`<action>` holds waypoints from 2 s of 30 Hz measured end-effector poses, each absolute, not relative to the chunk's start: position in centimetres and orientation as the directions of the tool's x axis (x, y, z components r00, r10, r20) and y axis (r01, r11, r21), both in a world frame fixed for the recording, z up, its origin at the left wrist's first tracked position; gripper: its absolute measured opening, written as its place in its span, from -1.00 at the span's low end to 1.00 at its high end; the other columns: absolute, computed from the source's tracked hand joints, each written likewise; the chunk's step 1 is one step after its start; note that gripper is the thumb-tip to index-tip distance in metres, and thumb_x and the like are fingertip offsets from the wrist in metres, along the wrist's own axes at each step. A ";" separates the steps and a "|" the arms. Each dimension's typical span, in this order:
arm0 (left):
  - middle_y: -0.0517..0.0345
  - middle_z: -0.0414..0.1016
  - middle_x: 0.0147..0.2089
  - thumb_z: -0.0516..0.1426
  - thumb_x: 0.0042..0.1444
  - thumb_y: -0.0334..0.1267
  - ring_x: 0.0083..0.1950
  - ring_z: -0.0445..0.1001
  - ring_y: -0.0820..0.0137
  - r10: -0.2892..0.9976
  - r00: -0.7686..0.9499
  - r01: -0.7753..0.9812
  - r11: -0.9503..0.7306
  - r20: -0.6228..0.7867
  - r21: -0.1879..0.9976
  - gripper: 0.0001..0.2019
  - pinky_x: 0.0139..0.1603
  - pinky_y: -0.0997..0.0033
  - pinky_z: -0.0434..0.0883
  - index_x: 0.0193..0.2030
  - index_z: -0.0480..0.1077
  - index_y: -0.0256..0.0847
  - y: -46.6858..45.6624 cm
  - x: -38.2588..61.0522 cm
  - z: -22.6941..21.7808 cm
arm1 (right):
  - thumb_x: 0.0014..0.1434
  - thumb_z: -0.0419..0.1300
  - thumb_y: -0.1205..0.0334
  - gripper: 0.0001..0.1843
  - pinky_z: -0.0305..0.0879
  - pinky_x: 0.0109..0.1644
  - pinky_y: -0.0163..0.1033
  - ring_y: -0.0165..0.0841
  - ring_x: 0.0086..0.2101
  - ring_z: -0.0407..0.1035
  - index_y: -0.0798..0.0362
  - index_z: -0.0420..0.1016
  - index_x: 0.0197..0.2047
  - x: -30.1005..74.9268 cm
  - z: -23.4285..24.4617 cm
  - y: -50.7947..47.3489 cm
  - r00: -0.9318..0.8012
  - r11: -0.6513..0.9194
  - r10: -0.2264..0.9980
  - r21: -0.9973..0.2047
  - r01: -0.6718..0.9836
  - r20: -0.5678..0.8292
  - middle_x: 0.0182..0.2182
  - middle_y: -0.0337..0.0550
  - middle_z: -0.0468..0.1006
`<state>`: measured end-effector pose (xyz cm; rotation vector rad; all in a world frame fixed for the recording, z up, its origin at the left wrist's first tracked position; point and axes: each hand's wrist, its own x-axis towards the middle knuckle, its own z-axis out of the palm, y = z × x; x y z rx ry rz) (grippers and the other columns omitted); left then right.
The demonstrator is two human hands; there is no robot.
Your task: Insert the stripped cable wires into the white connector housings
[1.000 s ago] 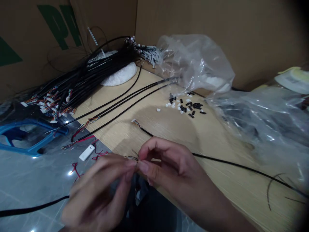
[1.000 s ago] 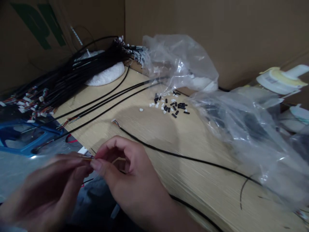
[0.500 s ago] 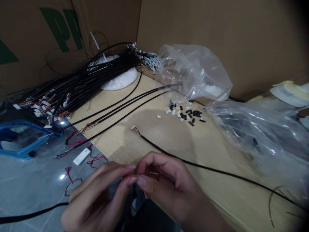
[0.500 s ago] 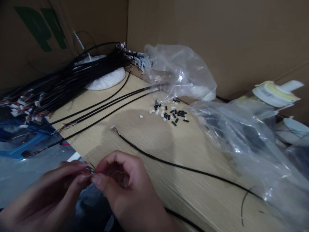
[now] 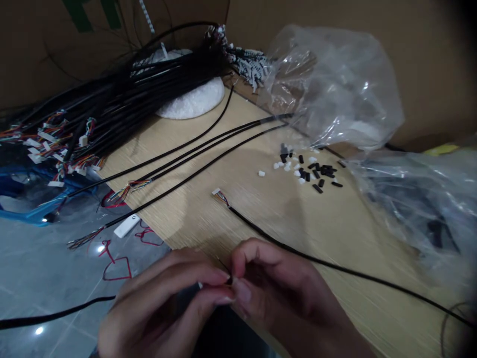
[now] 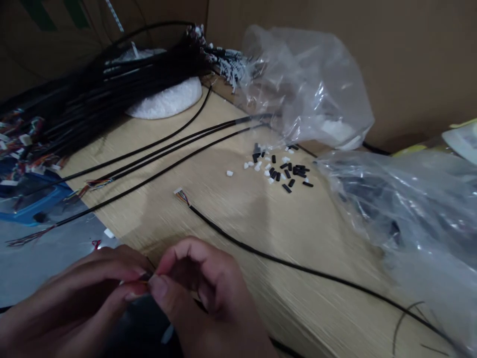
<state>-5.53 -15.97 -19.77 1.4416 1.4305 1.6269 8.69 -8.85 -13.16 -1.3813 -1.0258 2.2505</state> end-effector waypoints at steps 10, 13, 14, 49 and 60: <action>0.33 0.63 -0.46 0.31 0.02 -0.51 -0.47 0.58 0.56 0.901 -0.353 0.075 -0.240 0.251 0.968 -0.81 -0.42 0.77 0.53 -0.35 0.60 -0.08 -13.8 -5.7 -17.0 | 0.14 0.38 0.20 -0.81 0.17 -0.34 -0.42 -0.51 -0.43 0.23 0.04 0.44 -0.34 9.5 -13.5 -8.7 -0.622 -0.501 0.663 -0.864 0.044 -0.417 -0.49 -0.35 0.39; 0.31 0.64 -0.46 0.32 0.02 -0.50 -0.48 0.58 0.54 0.905 -0.309 0.044 -0.293 0.292 0.955 -0.82 -0.44 0.77 0.53 -0.37 0.61 -0.08 -12.9 -5.4 -15.1 | 0.14 0.38 0.22 -0.83 0.22 -0.33 -0.39 -0.52 -0.46 0.28 0.08 0.49 -0.34 10.1 -11.8 -8.3 -0.631 -0.381 0.723 -0.924 -0.025 -0.281 -0.50 -0.34 0.42; 0.31 0.64 -0.47 0.32 0.02 -0.50 -0.49 0.58 0.55 0.905 -0.287 0.041 -0.317 0.315 0.948 -0.82 -0.45 0.78 0.52 -0.37 0.62 -0.09 -12.6 -5.2 -14.3 | 0.13 0.39 0.23 -0.84 0.24 -0.33 -0.39 -0.52 -0.46 0.30 0.09 0.50 -0.33 10.4 -11.2 -8.2 -0.622 -0.339 0.748 -0.939 -0.057 -0.232 -0.49 -0.33 0.44; 0.36 0.70 -0.40 0.37 0.05 -0.36 -0.44 0.64 0.57 0.676 0.070 -0.281 -0.692 0.734 0.665 -0.87 -0.41 0.87 0.53 -0.31 0.68 0.00 -11.2 7.0 0.4 | 0.18 0.36 0.23 -0.88 0.42 -0.30 -0.45 -0.53 -0.45 0.43 0.03 0.55 -0.38 21.9 0.5 -15.1 -0.008 0.538 0.835 -0.821 -0.192 0.550 -0.50 -0.32 0.52; 0.42 0.65 -0.41 0.38 0.07 -0.27 -0.45 0.57 0.63 0.681 0.136 -0.229 -0.686 0.720 0.691 -0.89 -0.42 0.89 0.51 -0.30 0.65 0.10 -9.9 6.0 0.2 | 0.14 0.35 0.36 -0.88 0.41 -0.36 -0.61 -0.58 -0.46 0.47 0.08 0.54 -0.43 21.1 0.0 -14.3 0.062 0.663 0.747 -0.749 0.012 0.662 -0.51 -0.32 0.55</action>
